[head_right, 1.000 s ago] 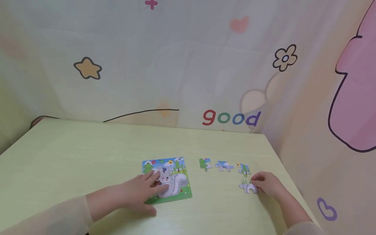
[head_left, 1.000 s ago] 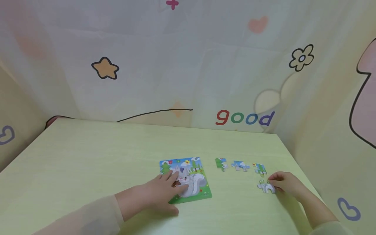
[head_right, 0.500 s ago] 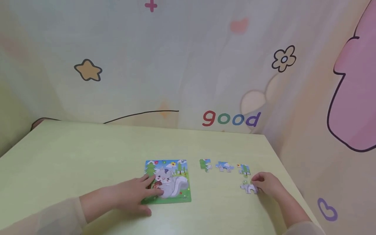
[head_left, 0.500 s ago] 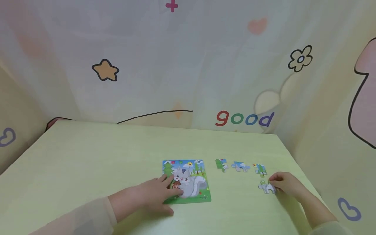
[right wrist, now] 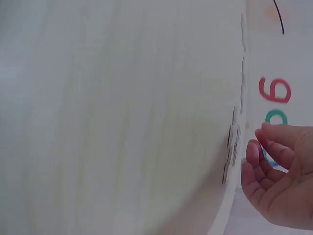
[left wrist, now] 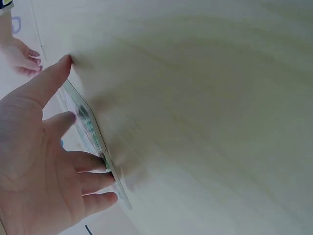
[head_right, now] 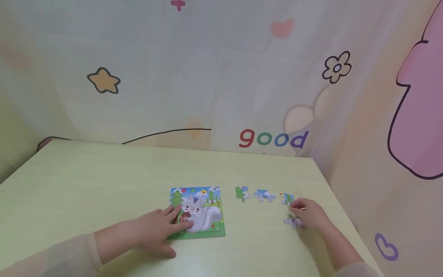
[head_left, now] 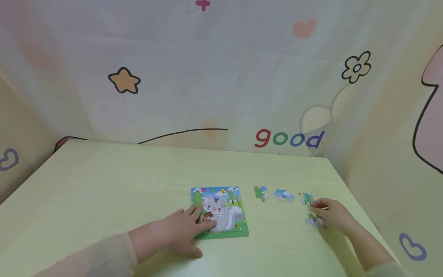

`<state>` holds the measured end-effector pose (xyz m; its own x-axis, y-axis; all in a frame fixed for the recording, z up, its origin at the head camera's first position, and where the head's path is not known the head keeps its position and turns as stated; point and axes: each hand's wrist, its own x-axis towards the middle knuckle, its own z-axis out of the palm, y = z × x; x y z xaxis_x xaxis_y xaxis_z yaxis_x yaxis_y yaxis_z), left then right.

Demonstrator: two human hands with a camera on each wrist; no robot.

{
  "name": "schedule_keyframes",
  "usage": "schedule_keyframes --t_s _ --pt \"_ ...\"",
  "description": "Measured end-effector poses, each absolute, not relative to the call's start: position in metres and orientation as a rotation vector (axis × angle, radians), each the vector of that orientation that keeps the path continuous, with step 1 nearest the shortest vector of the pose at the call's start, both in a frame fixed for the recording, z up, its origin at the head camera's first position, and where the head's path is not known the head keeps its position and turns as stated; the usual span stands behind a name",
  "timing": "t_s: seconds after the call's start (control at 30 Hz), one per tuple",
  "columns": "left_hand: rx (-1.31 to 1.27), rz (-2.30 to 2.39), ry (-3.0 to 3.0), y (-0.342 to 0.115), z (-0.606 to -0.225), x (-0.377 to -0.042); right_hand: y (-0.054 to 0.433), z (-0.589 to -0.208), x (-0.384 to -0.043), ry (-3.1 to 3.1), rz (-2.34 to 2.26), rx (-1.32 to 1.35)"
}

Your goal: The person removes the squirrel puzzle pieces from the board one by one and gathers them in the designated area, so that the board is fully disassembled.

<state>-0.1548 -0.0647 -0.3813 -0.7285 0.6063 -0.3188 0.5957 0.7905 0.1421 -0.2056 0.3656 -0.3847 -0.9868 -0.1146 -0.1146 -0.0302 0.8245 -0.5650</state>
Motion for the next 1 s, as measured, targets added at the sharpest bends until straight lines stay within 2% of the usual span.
schedule_keyframes --t_s 0.57,0.8,1.0 --pt "0.949 0.013 2.618 -0.067 -0.383 -0.160 0.258 -0.380 -0.218 2.401 -1.349 -0.316" --pt "0.950 0.037 2.616 -0.066 -0.382 -0.159 0.209 -0.383 -0.221 2.364 -1.303 -0.371" --pt "0.971 -0.002 2.617 -0.067 -0.384 -0.161 0.168 -0.386 -0.224 2.503 -0.986 -0.580"
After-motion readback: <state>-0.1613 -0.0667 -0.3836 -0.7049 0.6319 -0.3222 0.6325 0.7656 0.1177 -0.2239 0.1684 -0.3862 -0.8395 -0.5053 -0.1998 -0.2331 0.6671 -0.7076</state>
